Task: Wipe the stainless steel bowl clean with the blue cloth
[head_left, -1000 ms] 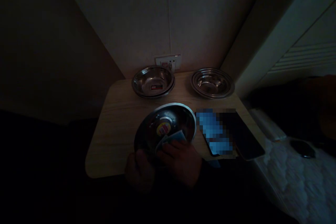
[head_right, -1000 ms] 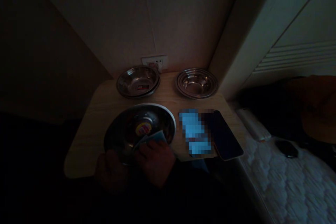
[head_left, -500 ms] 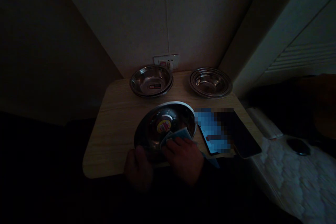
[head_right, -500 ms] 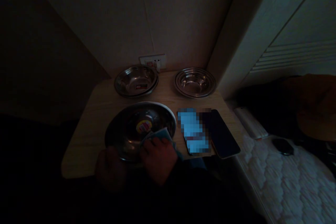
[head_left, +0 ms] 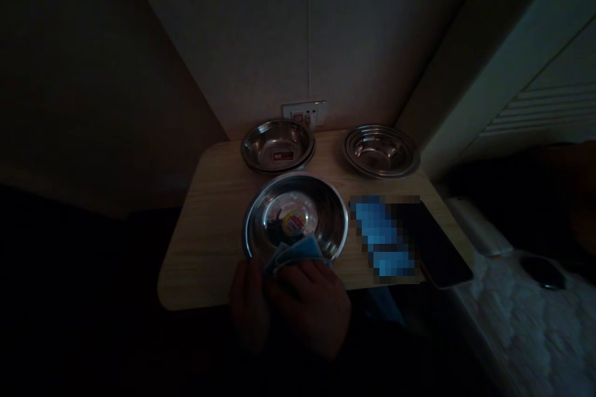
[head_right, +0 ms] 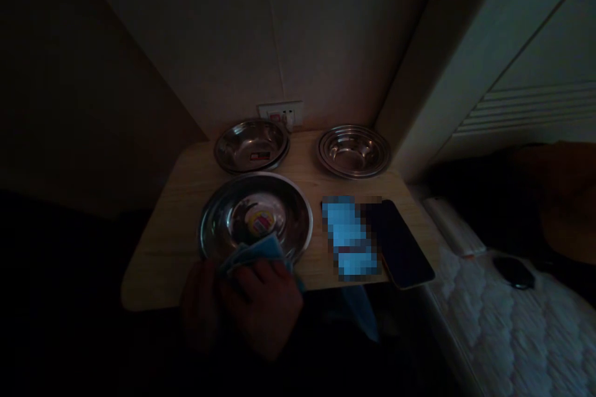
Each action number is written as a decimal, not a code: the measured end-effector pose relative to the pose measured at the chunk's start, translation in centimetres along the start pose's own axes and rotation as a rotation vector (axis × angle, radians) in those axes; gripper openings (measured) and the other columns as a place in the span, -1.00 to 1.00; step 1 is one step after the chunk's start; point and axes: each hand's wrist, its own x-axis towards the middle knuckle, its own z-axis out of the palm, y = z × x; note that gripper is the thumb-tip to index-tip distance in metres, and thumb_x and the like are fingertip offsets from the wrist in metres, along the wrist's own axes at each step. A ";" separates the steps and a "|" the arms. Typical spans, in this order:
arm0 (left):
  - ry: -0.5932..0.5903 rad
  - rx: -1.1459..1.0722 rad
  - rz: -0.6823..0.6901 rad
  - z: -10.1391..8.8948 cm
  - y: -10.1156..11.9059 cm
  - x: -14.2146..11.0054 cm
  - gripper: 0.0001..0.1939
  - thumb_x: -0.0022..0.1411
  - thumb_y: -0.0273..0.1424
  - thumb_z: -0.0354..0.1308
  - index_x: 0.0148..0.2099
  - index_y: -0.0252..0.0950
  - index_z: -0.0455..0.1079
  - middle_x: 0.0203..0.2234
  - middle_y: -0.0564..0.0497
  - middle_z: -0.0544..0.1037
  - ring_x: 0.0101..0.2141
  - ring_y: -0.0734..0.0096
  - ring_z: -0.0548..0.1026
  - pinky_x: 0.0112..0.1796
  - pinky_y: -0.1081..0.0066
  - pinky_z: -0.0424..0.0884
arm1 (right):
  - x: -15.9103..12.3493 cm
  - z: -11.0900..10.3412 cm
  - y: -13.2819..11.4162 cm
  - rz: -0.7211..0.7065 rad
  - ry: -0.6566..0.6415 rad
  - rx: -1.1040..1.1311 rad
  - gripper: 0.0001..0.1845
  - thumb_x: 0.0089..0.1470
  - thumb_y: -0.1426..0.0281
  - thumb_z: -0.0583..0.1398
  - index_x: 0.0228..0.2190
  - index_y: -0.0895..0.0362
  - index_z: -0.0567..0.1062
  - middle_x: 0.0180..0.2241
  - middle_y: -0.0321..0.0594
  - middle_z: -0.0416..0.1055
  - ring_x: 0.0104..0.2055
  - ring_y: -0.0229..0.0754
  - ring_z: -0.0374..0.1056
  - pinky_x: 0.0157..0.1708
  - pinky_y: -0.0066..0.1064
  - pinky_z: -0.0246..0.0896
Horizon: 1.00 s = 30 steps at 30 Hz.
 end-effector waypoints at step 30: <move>0.033 0.041 -0.030 1.2 -0.3 -1.8 -0.75 0.17 -0.20 -0.10 -0.43 -0.23 0.22 -0.63 0.08 0.38 -0.59 0.46 0.31 -0.55 0.47 0.22 | -0.7 -0.7 3.1 0.124 -0.317 -0.196 -0.82 0.00 0.46 0.19 -0.27 0.10 0.46 -0.29 -0.24 0.43 -0.30 -0.12 0.28 -0.39 -0.31 0.07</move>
